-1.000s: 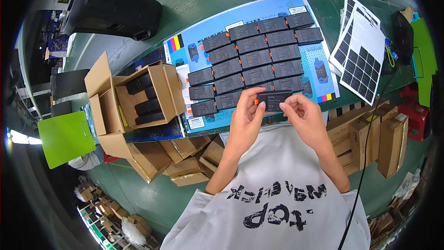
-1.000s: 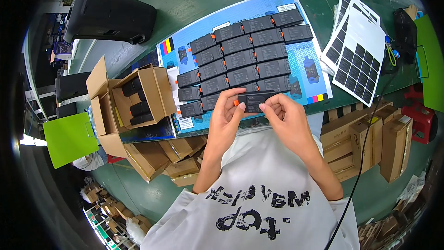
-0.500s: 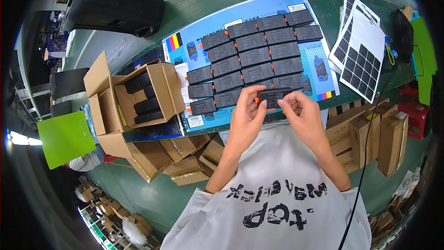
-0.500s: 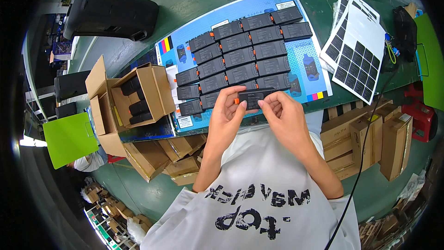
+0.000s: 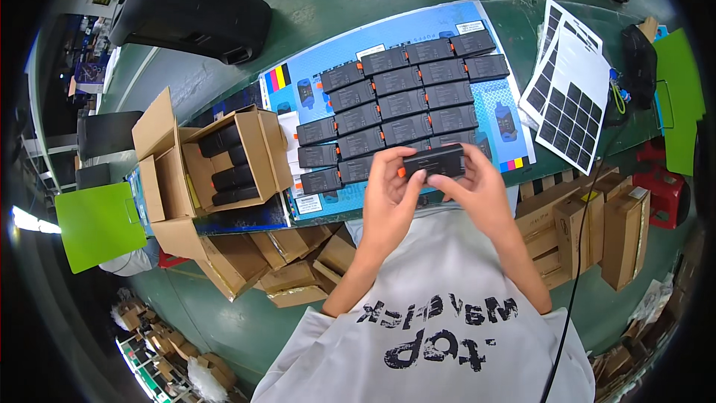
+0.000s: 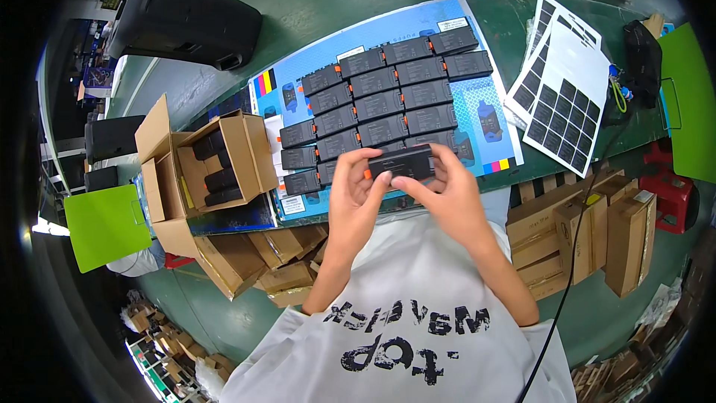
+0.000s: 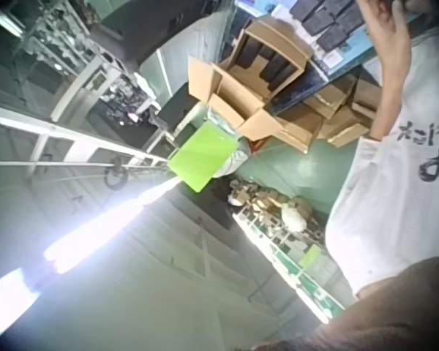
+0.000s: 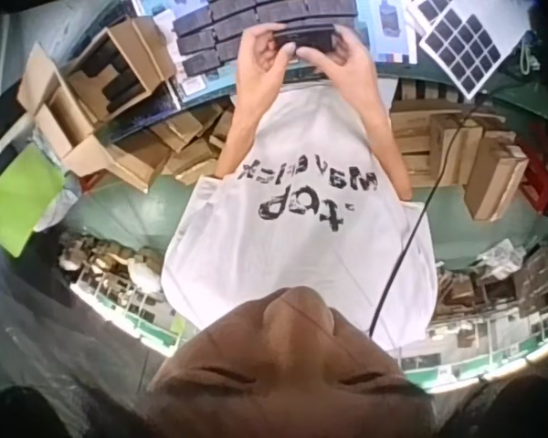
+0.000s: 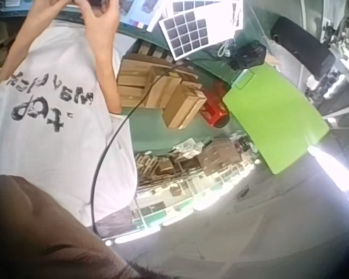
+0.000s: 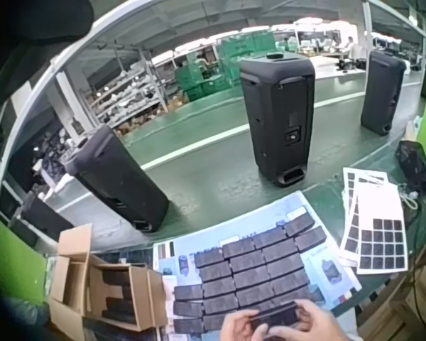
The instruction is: Packaging small electronic modules from a grid tray into cardboard boxes.
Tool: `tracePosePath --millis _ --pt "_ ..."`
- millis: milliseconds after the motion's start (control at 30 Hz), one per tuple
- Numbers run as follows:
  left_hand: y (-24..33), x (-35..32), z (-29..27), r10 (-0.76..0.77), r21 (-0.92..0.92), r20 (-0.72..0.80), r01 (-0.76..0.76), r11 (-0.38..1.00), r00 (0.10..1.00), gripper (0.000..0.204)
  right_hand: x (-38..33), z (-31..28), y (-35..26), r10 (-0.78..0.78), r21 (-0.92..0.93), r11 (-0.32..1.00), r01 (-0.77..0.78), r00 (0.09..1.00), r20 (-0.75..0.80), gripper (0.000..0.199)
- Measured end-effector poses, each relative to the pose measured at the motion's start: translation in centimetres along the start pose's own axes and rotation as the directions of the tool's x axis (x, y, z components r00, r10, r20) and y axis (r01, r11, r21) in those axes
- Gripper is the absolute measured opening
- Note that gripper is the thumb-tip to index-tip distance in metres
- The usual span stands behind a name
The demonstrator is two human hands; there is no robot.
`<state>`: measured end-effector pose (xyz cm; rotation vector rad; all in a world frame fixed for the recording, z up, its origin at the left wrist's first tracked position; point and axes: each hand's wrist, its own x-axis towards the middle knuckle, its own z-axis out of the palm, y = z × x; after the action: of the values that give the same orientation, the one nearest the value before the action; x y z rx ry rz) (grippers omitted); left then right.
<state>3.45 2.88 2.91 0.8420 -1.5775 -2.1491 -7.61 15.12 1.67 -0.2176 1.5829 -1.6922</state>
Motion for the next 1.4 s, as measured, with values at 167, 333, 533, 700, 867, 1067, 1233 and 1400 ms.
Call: tracePosePath --millis 167,333,533,700,867,1067,1233,1400 --pt "2.7 -0.9 -0.1 0.457 0.709 0.014 -0.331 0.623 0.890 0.041 2.7 -2.6 0.2 -0.078 -0.025 0.997 0.076 0.991 -0.112 0.036" --pt "13.0 -7.0 2.0 0.760 0.401 -0.092 -0.675 0.620 0.644 0.037 7.8 -8.9 -0.3 -0.154 -0.241 0.967 0.082 0.941 -0.301 0.037" --pt "15.3 -9.1 6.8 0.933 -0.174 -0.354 -0.975 -0.138 -0.069 0.037 10.3 -9.6 0.3 -0.140 -0.201 0.977 0.065 0.911 -0.388 0.066" --pt "14.8 -9.5 7.4 0.923 -0.125 -0.378 -0.984 -0.126 -0.070 0.030 11.4 -10.0 1.4 -0.218 -0.438 0.898 0.039 0.904 -0.367 0.062" --pt "14.6 -9.5 7.0 0.941 -0.010 -0.329 -0.996 -0.091 -0.083 0.017 10.4 -8.5 -1.3 -0.182 -0.589 0.803 -0.091 0.904 -0.387 0.055" --pt "17.5 -6.1 9.1 0.548 -0.091 -0.695 -0.699 -0.709 -0.465 0.020 10.5 -12.8 -1.0 -0.485 -0.720 0.691 0.061 0.777 -0.401 0.029" --pt "15.4 -9.5 7.8 0.911 -0.313 -0.399 -0.949 -0.026 0.107 0.022 11.1 -24.7 -1.6 -0.765 -0.981 0.192 0.038 0.632 -0.125 0.030" --pt "14.6 -9.3 8.1 0.912 -0.323 -0.409 -0.941 -0.098 0.046 0.023 10.6 -28.4 0.4 -0.784 -0.998 0.003 0.061 0.620 0.036 0.041"
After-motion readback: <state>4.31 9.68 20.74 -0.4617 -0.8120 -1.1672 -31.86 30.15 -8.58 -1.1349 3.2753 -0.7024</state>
